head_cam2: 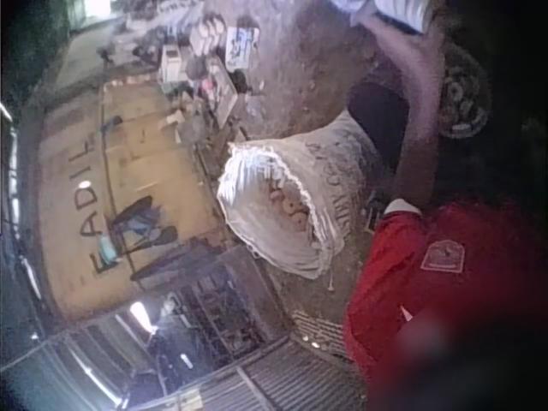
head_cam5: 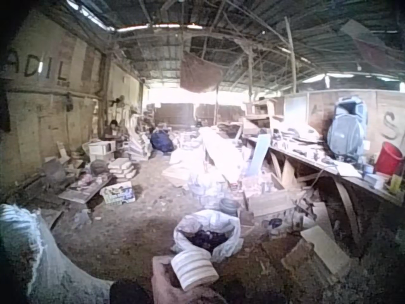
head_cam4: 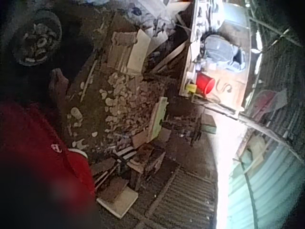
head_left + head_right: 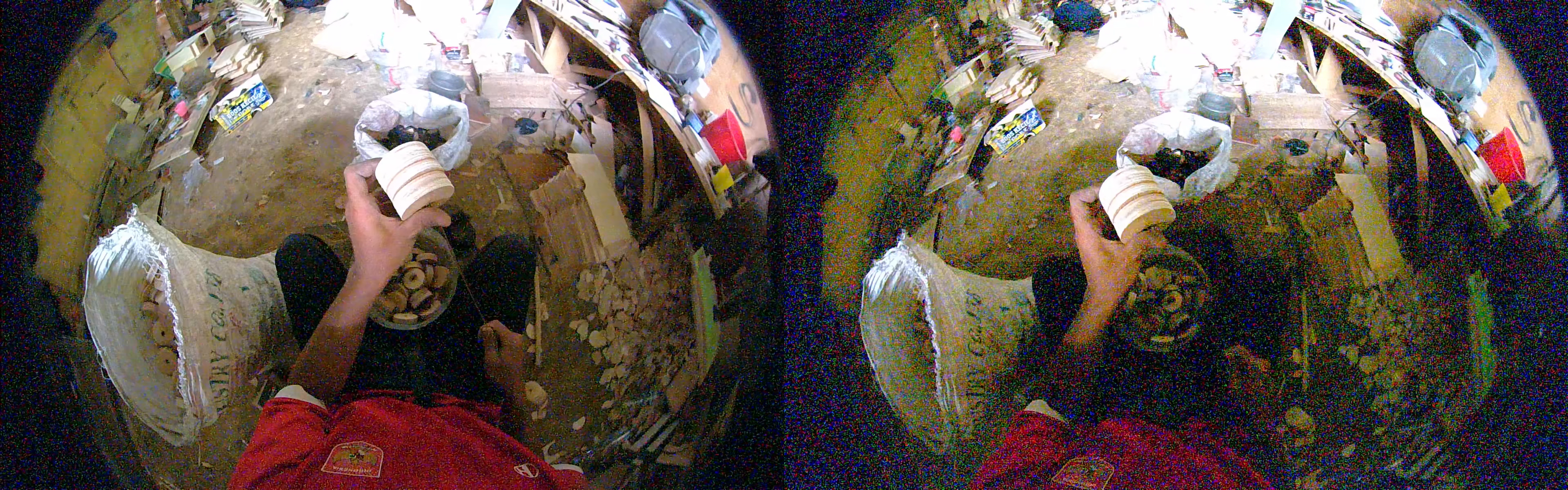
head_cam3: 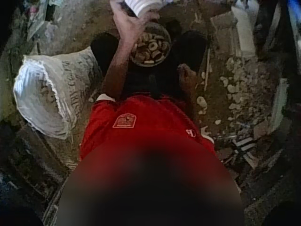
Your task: The person sits on the floor and repeatedly picks up small wooden discs from a bowl, stacks them onto a metal rod, and uses a marker to color the edges of the stacked discs. The person handles the discs one at a time and occasionally inspects the stack before continuing.
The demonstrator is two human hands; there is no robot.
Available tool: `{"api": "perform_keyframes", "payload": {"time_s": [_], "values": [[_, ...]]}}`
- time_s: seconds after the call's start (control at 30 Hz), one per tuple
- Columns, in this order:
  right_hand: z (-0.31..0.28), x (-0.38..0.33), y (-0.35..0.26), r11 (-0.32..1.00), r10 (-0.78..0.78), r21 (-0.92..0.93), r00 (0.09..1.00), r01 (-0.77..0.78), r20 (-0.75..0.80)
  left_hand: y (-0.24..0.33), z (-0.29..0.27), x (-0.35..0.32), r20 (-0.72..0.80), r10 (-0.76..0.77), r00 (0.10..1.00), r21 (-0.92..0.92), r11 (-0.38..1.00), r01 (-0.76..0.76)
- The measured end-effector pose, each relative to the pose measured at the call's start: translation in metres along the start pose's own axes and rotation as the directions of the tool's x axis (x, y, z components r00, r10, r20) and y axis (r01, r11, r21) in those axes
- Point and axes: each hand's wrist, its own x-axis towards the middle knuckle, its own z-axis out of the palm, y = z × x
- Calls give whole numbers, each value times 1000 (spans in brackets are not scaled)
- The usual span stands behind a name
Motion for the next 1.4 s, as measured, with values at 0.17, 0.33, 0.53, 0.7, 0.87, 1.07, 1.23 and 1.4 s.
{"api": "perform_keyframes", "payload": {"time_s": [0.17, 0.33, 0.53, 0.7, 0.87, 1.07, 1.23, 1.4], "values": [[5, -4, 5, 999, -51, 5, 997, 51, -58, -3, -2, 1, 10, 25, 1000, 80, 996, -26], [2, -6, 3, 1000, 0, -14, 999, -1, -34, 5, -2, -1, -9, 7, 1000, 136, 991, -5], [1, -4, -1, 1000, 23, 8, 1000, -23, -4, 10, -7, -5, 44, 155, 987, 235, 958, -161], [-3, -3, 0, 998, 3, 70, 1000, -4, 13, -6, -21, -12, 362, 347, 865, 229, 866, -444], [-4, -2, -1, 998, -23, 63, 999, 26, -40, -21, 1, -60, 470, 32, 882, 57, 996, -67], [-11, 3, 10, 994, -94, 40, 991, 98, -96, -19, 19, -85, 551, 218, 806, -276, 958, -70], [-20, 13, 33, 988, -113, 90, 984, 126, -135, 9, 39, -65, 591, -205, 780, -187, 905, 381], [-77, 21, 14, 993, -41, 104, 986, 58, -160, 39, 61, -41, 732, -11, 681, -233, 936, 265]]}}
